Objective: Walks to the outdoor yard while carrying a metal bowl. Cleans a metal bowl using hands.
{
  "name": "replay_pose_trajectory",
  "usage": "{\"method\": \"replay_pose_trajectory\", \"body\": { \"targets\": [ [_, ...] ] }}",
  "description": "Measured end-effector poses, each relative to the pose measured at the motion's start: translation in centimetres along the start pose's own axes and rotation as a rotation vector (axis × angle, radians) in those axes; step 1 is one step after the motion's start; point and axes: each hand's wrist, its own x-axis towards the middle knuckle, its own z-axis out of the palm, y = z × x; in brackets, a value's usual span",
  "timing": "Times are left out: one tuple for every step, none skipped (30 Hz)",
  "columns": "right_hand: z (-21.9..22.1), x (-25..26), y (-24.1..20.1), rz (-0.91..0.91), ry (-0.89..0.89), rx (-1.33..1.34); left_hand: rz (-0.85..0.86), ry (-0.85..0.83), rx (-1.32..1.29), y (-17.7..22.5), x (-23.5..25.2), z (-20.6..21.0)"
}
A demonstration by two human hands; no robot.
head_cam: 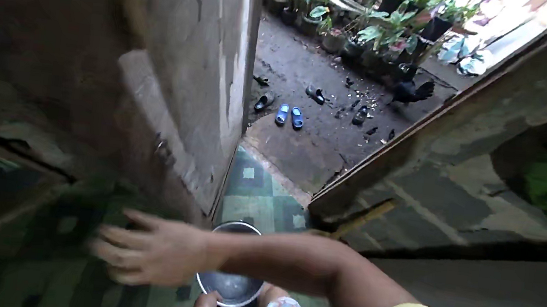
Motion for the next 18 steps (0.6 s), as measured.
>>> {"method": "replay_pose_trajectory", "body": {
  "targets": [
    [2.1,-4.2,1.6,0.012,-0.113,0.093,0.034,-0.01,0.026,2.1,0.2,1.6],
    [4.1,-8.4,3.6,0.108,-0.281,0.208,0.074,-0.014,0.047,4.0,0.6,3.0],
    [6.0,-12.4,5.6,0.25,-0.462,0.324,0.112,-0.025,0.072,5.6,0.7,4.2],
    [7.6,-16.0,7.7,0.399,-0.614,0.406,0.12,-0.052,0.115,7.7,0.6,5.3],
    [8.6,-19.2,10.1,0.54,-0.711,0.454,0.117,-0.042,0.199,10.5,0.4,6.8],
    [8.8,-21.7,12.4,0.659,-0.761,0.476,0.126,-0.028,0.295,13.5,-0.1,8.4],
    [8.7,-23.4,14.7,0.754,-0.778,0.483,0.145,-0.017,0.395,16.5,-0.6,9.8],
    [8.4,-24.6,16.9,0.834,-0.77,0.493,0.171,-0.015,0.488,19.5,-1.1,11.1],
    [8.0,-25.4,19.0,0.898,-0.745,0.498,0.205,-0.023,0.578,22.3,-1.7,12.3],
    [7.5,-26.0,21.0,0.945,-0.713,0.495,0.242,-0.03,0.667,25.0,-2.3,13.6],
    [7.0,-26.5,22.9,0.983,-0.679,0.487,0.275,-0.034,0.759,27.8,-3.0,14.9],
    [6.5,-26.8,24.8,1.02,-0.649,0.483,0.315,-0.028,0.845,30.5,-3.8,16.2],
    [6.0,-27.1,26.7,1.054,-0.62,0.482,0.35,-0.02,0.921,33.0,-4.7,17.6],
    [5.6,-27.5,28.3,1.082,-0.591,0.477,0.378,-0.014,0.981,35.3,-5.2,18.9],
    [5.1,-27.8,30.1,1.107,-0.569,0.474,0.399,-0.01,1.02,37.5,-5.5,20.1],
    [4.6,-28.2,32.0,1.126,-0.552,0.468,0.41,-0.013,1.043,39.5,-5.4,21.4],
    [4.2,-28.7,33.9,1.14,-0.536,0.454,0.412,-0.022,1.047,41.4,-5.2,22.6],
    [4.0,-29.4,35.9,1.154,-0.521,0.437,0.408,-0.033,1.04,43.1,-4.8,23.8]
  ]
}}
